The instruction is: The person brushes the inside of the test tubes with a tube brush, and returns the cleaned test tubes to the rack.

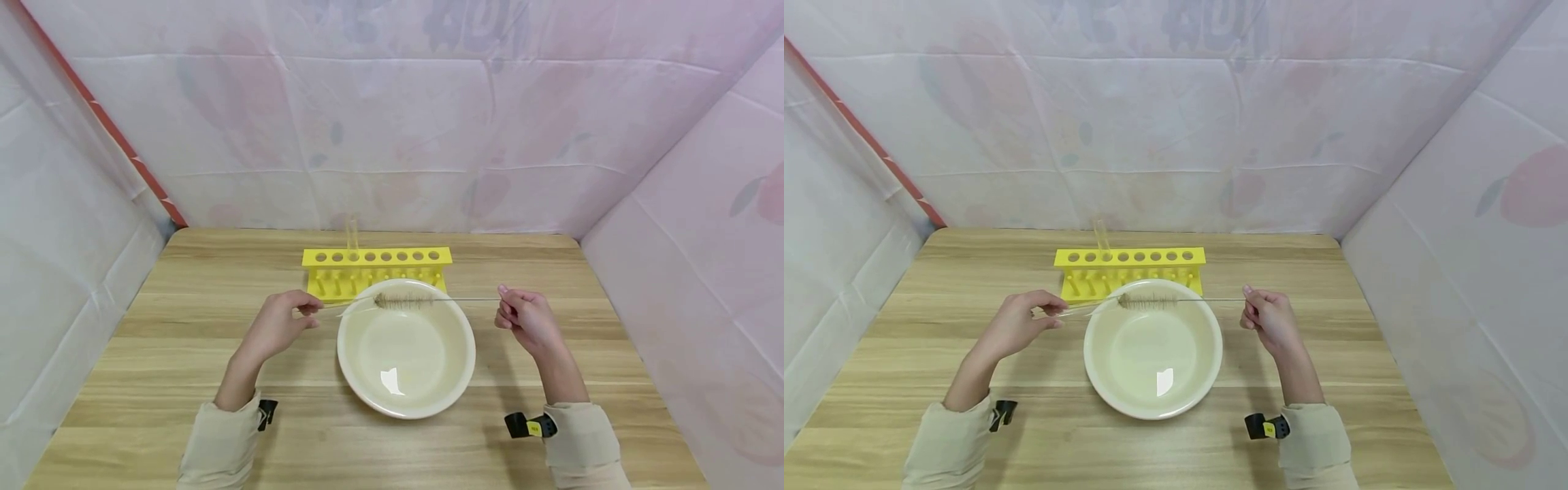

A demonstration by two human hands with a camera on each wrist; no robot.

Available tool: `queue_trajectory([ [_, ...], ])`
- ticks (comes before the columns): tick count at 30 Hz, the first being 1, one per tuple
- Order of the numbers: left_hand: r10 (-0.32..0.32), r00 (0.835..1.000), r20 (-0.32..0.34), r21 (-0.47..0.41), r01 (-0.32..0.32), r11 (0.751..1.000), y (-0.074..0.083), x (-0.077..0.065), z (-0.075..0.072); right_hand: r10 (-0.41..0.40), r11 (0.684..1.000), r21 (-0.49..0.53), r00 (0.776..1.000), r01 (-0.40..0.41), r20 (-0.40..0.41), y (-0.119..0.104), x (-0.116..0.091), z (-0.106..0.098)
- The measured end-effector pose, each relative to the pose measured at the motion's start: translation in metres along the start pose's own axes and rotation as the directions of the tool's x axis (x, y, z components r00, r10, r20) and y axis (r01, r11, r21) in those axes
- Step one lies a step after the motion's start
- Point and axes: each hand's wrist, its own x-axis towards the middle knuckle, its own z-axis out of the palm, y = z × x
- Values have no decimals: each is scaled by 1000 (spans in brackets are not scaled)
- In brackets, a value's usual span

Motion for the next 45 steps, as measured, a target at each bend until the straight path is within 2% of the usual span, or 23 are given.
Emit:
queue_trajectory([
  [12, -3, 1000, 20, 1, 3, 1000, 0, 0, 2, -12, 1000, 0, 1000, 12, 17, -1, -2, 1],
  [17, 8, 999, 33, -37, -7, 999, 1, 0, 5, 10, 1000, -11, 1000, -10, 19, 0, -1, 6],
  [21, 22, 999, 42, -33, -21, 999, 3, 2, 7, 15, 1000, -20, 1000, -14, 21, 1, 1, 12],
  [24, 21, 1000, 23, -6, -21, 1000, 5, 3, 8, 1, 1000, -19, 1000, -1, 1, 1, 1, 18],
  [32, 12, 998, 58, -57, -9, 998, 15, 7, 14, -4, 999, -35, 1000, 3, -26, 6, 1, 40],
  [39, 19, 999, 40, -68, -16, 998, 22, 10, 16, -3, 1000, -15, 998, 2, -62, 7, 4, 50],
  [45, 14, 997, 82, -91, -7, 996, 31, 15, 20, -1, 995, -95, 999, -3, -35, 11, 7, 66],
])
